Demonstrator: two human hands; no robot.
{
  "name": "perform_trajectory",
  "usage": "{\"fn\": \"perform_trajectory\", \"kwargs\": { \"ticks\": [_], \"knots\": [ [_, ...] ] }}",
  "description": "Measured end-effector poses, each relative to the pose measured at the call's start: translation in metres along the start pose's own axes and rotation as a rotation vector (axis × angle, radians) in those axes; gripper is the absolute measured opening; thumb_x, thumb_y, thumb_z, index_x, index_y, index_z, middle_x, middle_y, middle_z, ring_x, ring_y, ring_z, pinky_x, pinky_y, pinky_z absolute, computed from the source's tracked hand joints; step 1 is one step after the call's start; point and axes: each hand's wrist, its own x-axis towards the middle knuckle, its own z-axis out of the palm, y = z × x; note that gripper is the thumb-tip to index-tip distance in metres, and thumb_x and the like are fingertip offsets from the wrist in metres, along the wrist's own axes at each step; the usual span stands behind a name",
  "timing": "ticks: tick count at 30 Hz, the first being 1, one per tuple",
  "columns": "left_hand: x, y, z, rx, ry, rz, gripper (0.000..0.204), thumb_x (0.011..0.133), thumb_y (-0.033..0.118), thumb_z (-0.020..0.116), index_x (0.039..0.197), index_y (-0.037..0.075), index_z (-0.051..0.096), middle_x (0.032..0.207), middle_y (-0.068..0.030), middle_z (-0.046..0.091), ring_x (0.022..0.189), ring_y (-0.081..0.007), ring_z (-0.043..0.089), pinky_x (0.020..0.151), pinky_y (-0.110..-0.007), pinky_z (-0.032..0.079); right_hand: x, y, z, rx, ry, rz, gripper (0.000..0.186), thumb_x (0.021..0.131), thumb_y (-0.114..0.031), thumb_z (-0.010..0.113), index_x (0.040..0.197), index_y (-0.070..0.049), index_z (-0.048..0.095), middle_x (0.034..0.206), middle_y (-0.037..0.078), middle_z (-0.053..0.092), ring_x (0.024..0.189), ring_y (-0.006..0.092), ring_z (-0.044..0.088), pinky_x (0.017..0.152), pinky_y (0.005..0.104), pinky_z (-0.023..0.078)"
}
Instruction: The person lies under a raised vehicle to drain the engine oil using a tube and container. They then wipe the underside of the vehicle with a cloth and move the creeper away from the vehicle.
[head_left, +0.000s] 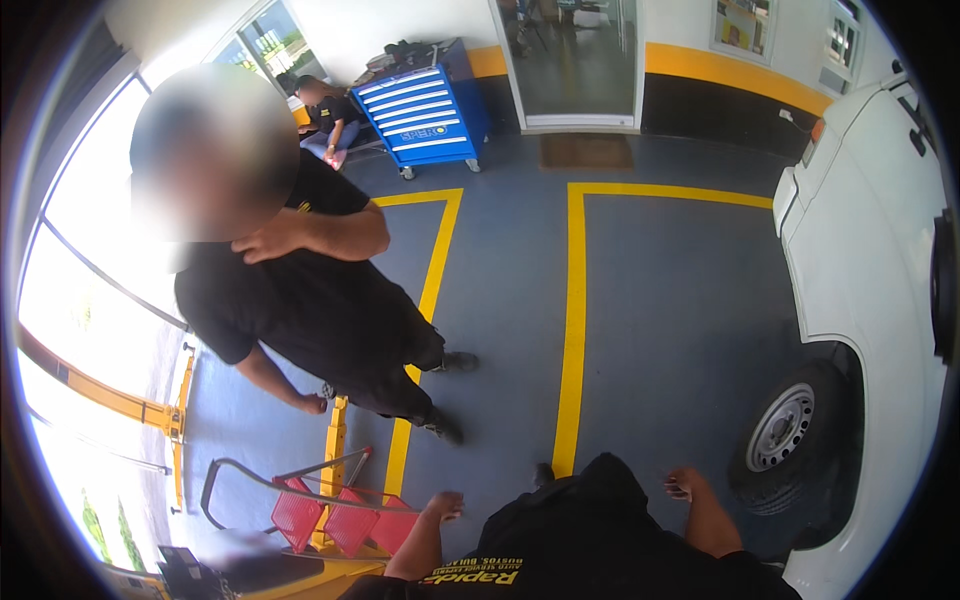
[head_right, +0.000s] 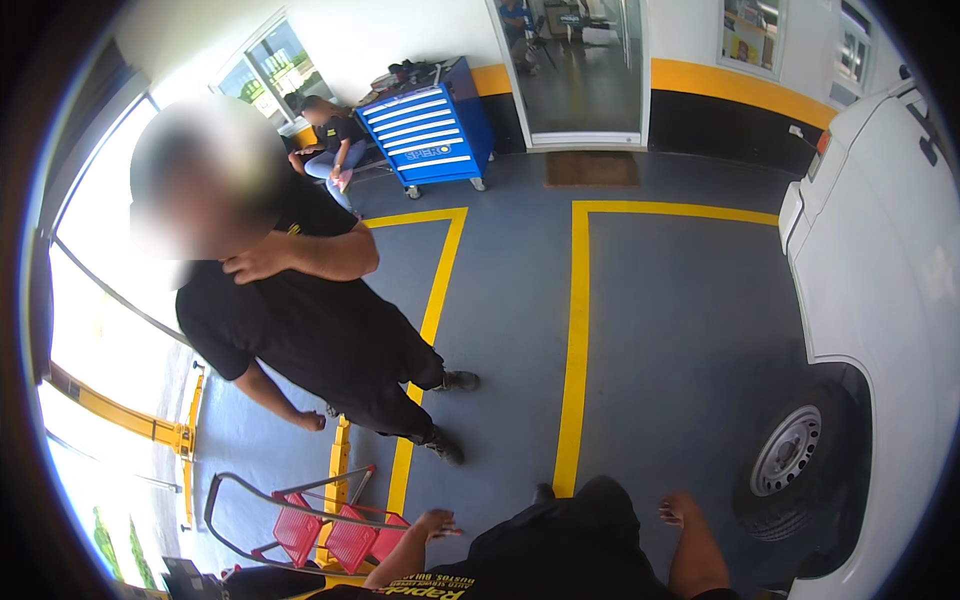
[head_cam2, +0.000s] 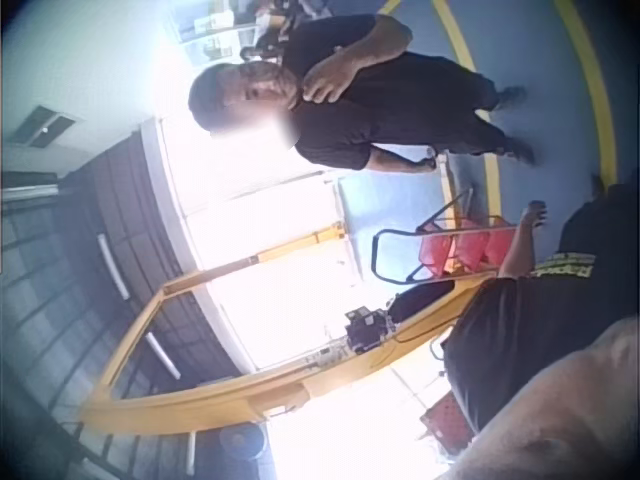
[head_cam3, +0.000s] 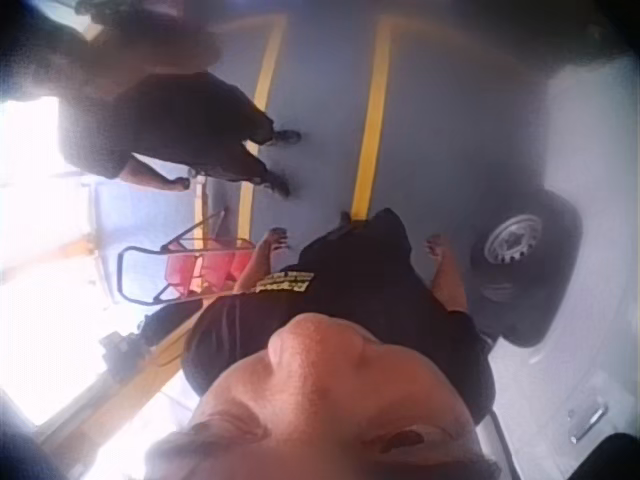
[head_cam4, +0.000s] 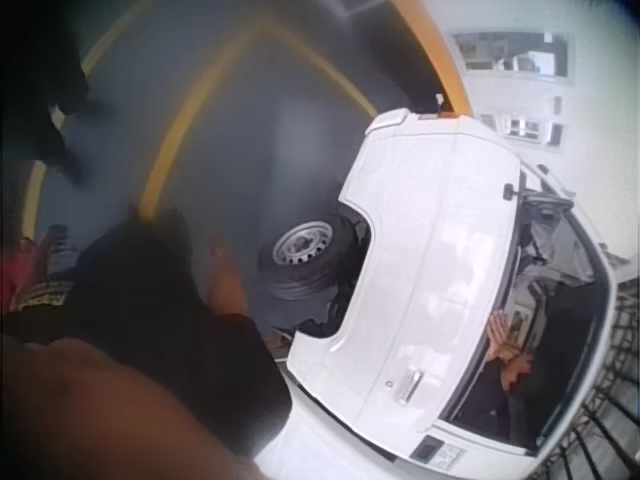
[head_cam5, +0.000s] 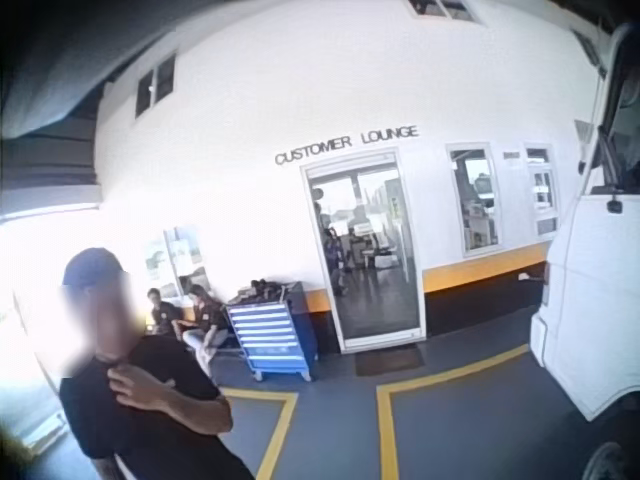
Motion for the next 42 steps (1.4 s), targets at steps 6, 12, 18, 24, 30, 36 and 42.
{"fn": "perform_trajectory", "kwargs": {
  "ticks": [6, 12, 18, 24, 30, 36, 42],
  "knots": [
    [0.030, 0.310, 0.034, 0.180, 0.012, 0.216, 0.027, 0.097, 0.021, 0.056, 0.122, 0.019, 0.062, 0.105, -0.0020, 0.070, 0.089, -0.0167, 0.066, 0.081, -0.038, 0.051, 0.054, 0.007, -0.047, 0.389, -0.016, 0.243, 0.021, 0.104, -0.021, 0.049, 0.109, -0.005, 0.062, 0.103, 0.010, 0.067, 0.090, 0.0244, 0.065, 0.081, 0.0394, 0.056],
    [0.062, 0.522, 0.117, 0.247, -0.132, 0.158, 0.025, 0.100, 0.021, 0.051, 0.122, 0.020, 0.064, 0.111, -0.0008, 0.069, 0.090, -0.0173, 0.067, 0.080, -0.039, 0.053, 0.102, -0.147, -0.086, 0.247, -0.101, 0.313, 0.023, 0.103, -0.022, 0.053, 0.119, -0.007, 0.060, 0.108, 0.011, 0.067, 0.093, 0.0263, 0.066, 0.082, 0.0415, 0.056],
    [0.078, 0.682, 0.184, 0.340, -0.114, 0.056, 0.028, 0.100, 0.027, 0.053, 0.126, 0.021, 0.063, 0.108, -0.0003, 0.069, 0.087, -0.0160, 0.066, 0.076, -0.037, 0.054, 0.172, -0.443, -0.237, 0.009, 0.113, -0.130, 0.027, 0.102, -0.020, 0.055, 0.125, -0.007, 0.063, 0.103, 0.008, 0.069, 0.084, 0.0196, 0.065, 0.080, 0.0353, 0.055],
    [0.165, 0.895, 0.205, 0.398, -0.091, -0.056, 0.029, 0.100, 0.027, 0.053, 0.126, 0.020, 0.062, 0.106, -0.0029, 0.069, 0.089, -0.0167, 0.066, 0.077, -0.038, 0.055, 0.187, -0.692, -0.341, 0.543, 0.389, -0.447, 0.032, 0.101, -0.020, 0.058, 0.129, -0.005, 0.060, 0.103, 0.007, 0.069, 0.083, 0.0152, 0.064, 0.073, 0.0310, 0.055],
    [0.205, 1.242, 0.352, 0.716, -0.059, 0.141, 0.035, 0.100, 0.028, 0.051, 0.131, 0.014, 0.057, 0.102, -0.0069, 0.069, 0.088, -0.0204, 0.066, 0.076, -0.041, 0.054, 0.315, -0.703, -0.331, 0.295, 0.019, -0.127, 0.032, 0.099, -0.019, 0.058, 0.130, -0.011, 0.060, 0.110, 0.006, 0.070, 0.092, 0.0181, 0.067, 0.075, 0.0357, 0.056],
    [0.181, 1.588, 0.628, 0.724, -0.113, 0.664, 0.025, 0.102, 0.025, 0.045, 0.121, 0.014, 0.057, 0.095, -0.0090, 0.065, 0.071, -0.0197, 0.061, 0.059, -0.033, 0.052, 0.340, -0.743, -0.345, 0.793, 0.002, 0.295, 0.024, 0.098, -0.024, 0.060, 0.120, -0.017, 0.067, 0.106, 0.003, 0.072, 0.093, 0.0179, 0.070, 0.076, 0.0382, 0.055],
    [0.164, 1.709, 0.871, 0.817, -0.116, 0.609, 0.027, 0.101, 0.029, 0.052, 0.124, 0.014, 0.056, 0.101, -0.0093, 0.065, 0.083, -0.0228, 0.063, 0.069, -0.034, 0.054, 0.451, -0.815, -0.523, 0.667, 0.043, 0.161, 0.021, 0.096, -0.027, 0.060, 0.103, -0.015, 0.075, 0.098, 0.008, 0.073, 0.087, 0.0208, 0.069, 0.072, 0.0395, 0.055]
  ]
}}
